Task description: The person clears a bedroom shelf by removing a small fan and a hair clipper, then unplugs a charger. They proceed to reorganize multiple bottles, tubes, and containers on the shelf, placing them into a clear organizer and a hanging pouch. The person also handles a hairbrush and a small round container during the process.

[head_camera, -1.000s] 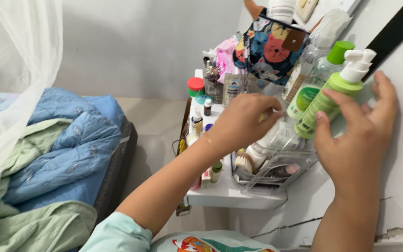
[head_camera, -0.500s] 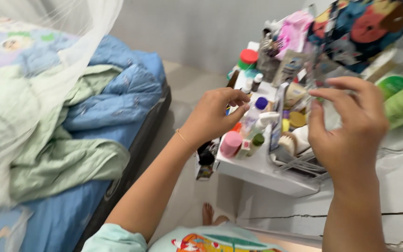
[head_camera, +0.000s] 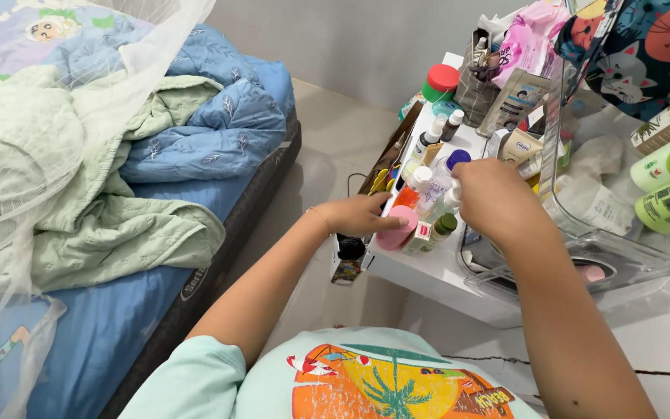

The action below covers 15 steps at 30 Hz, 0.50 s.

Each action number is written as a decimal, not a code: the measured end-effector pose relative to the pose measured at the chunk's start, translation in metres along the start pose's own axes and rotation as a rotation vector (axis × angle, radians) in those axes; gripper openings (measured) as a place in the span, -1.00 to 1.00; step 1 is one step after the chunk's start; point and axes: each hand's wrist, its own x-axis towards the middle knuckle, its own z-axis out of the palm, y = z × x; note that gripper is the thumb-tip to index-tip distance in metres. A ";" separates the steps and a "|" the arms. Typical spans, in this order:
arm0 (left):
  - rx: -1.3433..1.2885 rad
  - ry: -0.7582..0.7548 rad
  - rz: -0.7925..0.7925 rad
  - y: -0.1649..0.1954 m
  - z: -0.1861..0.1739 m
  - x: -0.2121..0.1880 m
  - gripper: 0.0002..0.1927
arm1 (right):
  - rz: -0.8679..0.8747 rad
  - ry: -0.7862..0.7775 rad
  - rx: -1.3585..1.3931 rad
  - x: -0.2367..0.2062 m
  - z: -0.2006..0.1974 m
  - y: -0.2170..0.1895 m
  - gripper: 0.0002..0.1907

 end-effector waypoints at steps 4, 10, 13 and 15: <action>-0.142 -0.081 -0.012 -0.002 0.007 0.005 0.00 | 0.009 -0.054 -0.093 0.007 0.009 0.002 -0.84; -0.145 -0.059 0.006 -0.005 0.009 0.007 -0.01 | 0.020 -0.040 -0.110 0.010 0.011 0.003 -0.85; -0.135 -0.036 0.025 -0.005 0.011 0.007 0.00 | 0.025 -0.029 -0.115 0.008 0.009 0.003 -0.84; -0.156 -0.030 0.026 -0.005 0.012 0.005 0.01 | 0.026 -0.022 -0.117 0.005 0.006 0.002 -0.84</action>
